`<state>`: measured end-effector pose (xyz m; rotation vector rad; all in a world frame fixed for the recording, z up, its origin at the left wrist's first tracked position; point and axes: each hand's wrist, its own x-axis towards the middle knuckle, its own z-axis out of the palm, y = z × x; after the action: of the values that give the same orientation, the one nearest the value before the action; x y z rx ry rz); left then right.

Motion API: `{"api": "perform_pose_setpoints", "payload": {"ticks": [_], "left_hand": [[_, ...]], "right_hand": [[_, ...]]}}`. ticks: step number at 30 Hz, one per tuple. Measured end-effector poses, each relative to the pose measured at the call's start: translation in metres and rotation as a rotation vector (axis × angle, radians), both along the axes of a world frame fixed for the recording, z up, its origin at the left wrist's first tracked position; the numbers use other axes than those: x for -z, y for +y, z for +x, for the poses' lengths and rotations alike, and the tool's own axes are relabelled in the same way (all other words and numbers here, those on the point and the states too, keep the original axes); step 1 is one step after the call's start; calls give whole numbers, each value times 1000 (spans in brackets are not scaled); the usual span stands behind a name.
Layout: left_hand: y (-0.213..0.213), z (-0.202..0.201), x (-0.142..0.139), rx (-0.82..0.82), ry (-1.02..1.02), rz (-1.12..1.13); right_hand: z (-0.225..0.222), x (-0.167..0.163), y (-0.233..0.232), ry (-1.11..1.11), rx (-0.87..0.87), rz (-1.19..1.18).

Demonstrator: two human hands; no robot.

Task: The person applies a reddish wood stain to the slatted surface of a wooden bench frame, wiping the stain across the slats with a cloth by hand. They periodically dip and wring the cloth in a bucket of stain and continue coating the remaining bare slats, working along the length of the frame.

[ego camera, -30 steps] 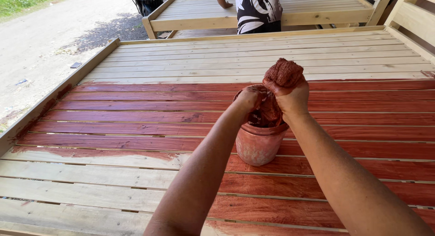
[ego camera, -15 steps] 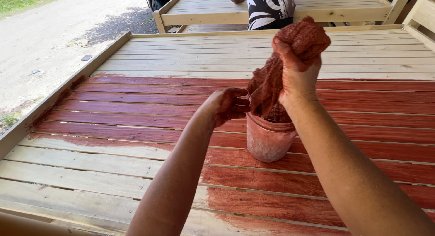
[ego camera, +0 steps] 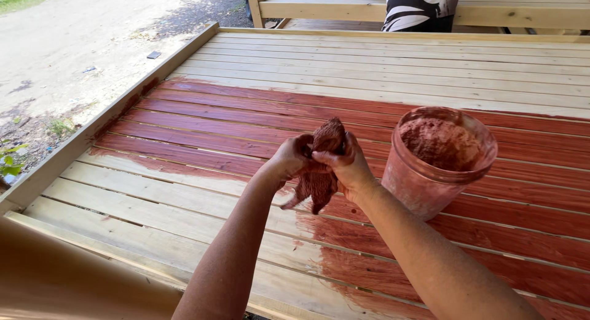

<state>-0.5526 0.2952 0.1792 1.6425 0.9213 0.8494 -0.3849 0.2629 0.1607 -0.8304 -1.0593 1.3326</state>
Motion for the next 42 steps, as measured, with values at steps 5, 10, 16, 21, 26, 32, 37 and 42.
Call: {"api": "perform_pose_setpoints", "payload": {"ticks": [5,10,16,21,26,32,37,42], "left_hand": [[7,-39,33,-5,34,-185],[4,-60,50,-36,235,-269],[-3,-86,73,127,-208,-272],[-3,-97,73,364,-708,-691],[2,-85,58,-48,-353,-621],[13,-83,53,-25,-311,-505],[17,-87,45,-24,-339,-397],[18,-82,23,-47,-111,-250]], "right_hand": [[-26,16,-9,-74,-55,-14],[-35,29,-13,-151,-151,-116],[-48,39,-6,-213,-268,-50],[-51,45,0,-379,-112,-64],[-58,45,-2,-745,-22,133],[-57,22,-11,-1033,-74,74],[-48,2,-13,-979,-215,104],[-35,-4,-8,-676,-434,19]]}}
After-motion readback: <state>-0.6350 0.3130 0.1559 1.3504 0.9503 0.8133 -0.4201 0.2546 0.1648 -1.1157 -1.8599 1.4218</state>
